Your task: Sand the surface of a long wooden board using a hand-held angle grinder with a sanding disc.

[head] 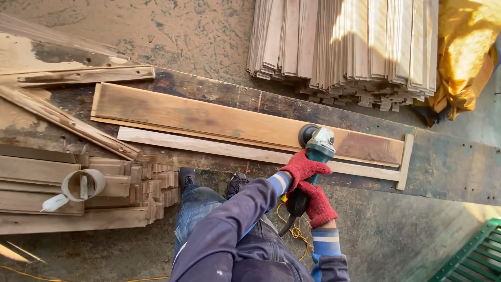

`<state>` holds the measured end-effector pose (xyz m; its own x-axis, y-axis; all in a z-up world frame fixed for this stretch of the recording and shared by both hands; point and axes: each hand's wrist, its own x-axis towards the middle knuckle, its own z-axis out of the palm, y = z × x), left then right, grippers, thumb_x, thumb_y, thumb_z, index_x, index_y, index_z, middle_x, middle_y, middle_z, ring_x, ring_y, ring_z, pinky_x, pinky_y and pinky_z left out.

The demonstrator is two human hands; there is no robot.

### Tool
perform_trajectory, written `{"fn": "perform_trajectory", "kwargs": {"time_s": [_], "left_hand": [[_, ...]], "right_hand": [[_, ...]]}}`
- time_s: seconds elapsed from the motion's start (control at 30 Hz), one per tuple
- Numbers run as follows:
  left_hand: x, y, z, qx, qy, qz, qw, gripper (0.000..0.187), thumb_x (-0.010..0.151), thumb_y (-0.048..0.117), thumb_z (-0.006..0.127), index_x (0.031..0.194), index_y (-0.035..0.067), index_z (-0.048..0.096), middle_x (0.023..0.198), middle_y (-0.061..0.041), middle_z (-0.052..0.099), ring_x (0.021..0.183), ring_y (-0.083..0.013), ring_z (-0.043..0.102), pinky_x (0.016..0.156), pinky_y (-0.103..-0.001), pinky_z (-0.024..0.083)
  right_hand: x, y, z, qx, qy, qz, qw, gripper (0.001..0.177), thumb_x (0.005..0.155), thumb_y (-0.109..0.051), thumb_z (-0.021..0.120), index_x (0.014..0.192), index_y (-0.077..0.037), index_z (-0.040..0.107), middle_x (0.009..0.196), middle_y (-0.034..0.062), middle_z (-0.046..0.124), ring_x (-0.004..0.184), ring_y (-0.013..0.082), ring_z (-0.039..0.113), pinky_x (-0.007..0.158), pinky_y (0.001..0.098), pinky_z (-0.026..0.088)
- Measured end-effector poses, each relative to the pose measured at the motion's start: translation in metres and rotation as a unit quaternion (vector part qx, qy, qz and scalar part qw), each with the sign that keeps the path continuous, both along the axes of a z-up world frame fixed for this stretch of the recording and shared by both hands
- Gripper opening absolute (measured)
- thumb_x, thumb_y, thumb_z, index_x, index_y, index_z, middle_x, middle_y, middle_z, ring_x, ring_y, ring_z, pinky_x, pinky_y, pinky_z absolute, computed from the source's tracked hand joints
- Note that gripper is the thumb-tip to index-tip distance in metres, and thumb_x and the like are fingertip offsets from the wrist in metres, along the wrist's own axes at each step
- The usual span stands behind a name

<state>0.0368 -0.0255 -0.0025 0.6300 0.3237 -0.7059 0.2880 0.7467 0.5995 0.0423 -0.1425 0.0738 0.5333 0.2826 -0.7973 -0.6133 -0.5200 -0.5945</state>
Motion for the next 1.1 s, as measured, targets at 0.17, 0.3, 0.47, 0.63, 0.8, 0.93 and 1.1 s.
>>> {"fn": "perform_trajectory", "kwargs": {"time_s": [0.17,0.3,0.47,0.63,0.8,0.93,1.1], "left_hand": [[-0.006,0.005,-0.008,-0.006,0.008,0.021,1.000,0.080,0.047,0.021,0.099,0.118,0.004,0.066,0.103,-0.019,0.072,0.104,-0.0381,0.070,0.083,-0.050,0.063],[-0.049,0.030,0.017,-0.026,0.008,0.116,0.993,0.078,0.048,0.018,0.099,0.117,0.003,0.065,0.098,-0.018,0.072,0.100,-0.0369,0.071,0.079,-0.050,0.063],[-0.115,0.058,0.009,0.005,0.020,0.181,0.983,0.070,0.046,0.023,0.101,0.108,0.009,0.072,0.092,-0.013,0.073,0.094,-0.0281,0.073,0.084,-0.042,0.060],[-0.168,0.071,0.000,-0.025,0.053,0.258,0.964,0.063,0.049,0.019,0.103,0.103,0.011,0.072,0.082,-0.010,0.074,0.081,-0.0262,0.075,0.075,-0.040,0.063],[-0.158,0.062,0.000,-0.046,0.033,0.257,0.965,0.064,0.051,0.017,0.101,0.106,0.009,0.069,0.084,-0.015,0.073,0.082,-0.0302,0.075,0.076,-0.044,0.063],[-0.114,0.040,0.005,-0.032,-0.007,0.179,0.983,0.063,0.051,0.021,0.101,0.106,0.010,0.071,0.086,-0.013,0.073,0.085,-0.0294,0.075,0.078,-0.044,0.062],[-0.097,0.039,0.042,0.098,0.019,-0.045,0.994,0.078,0.049,0.043,0.083,0.116,0.005,0.069,0.105,-0.012,0.073,0.089,-0.0244,0.069,0.084,-0.033,0.058]], "right_hand": [[0.015,-0.012,-0.042,0.014,-0.007,0.028,0.999,0.044,0.067,-0.022,0.091,0.102,-0.004,0.072,0.084,0.0160,0.070,0.077,0.0308,0.068,0.081,0.0479,0.055],[-0.020,0.025,-0.018,0.015,-0.017,0.111,0.994,0.042,0.064,-0.024,0.092,0.095,-0.003,0.073,0.079,0.0153,0.068,0.074,0.0291,0.067,0.078,0.0470,0.056],[-0.069,0.069,-0.010,0.026,-0.011,0.206,0.978,0.041,0.061,-0.022,0.094,0.092,-0.004,0.074,0.077,0.0129,0.067,0.072,0.0267,0.066,0.075,0.0431,0.056],[-0.106,0.095,0.003,0.021,-0.013,0.290,0.957,0.046,0.055,-0.022,0.095,0.091,-0.002,0.073,0.075,0.0137,0.063,0.072,0.0270,0.064,0.070,0.0404,0.055],[-0.114,0.092,0.038,-0.008,-0.005,0.279,0.960,0.048,0.057,-0.026,0.095,0.091,0.000,0.072,0.074,0.0176,0.062,0.070,0.0296,0.064,0.067,0.0418,0.055],[-0.098,0.062,0.037,-0.018,-0.031,0.207,0.978,0.048,0.061,-0.030,0.092,0.095,-0.003,0.072,0.077,0.0141,0.061,0.071,0.0271,0.062,0.067,0.0402,0.053],[-0.030,-0.005,-0.052,0.060,0.060,0.095,0.992,0.040,0.086,-0.021,0.069,0.115,0.006,0.068,0.096,0.0229,0.070,0.085,0.0316,0.065,0.072,0.0411,0.052]]}}
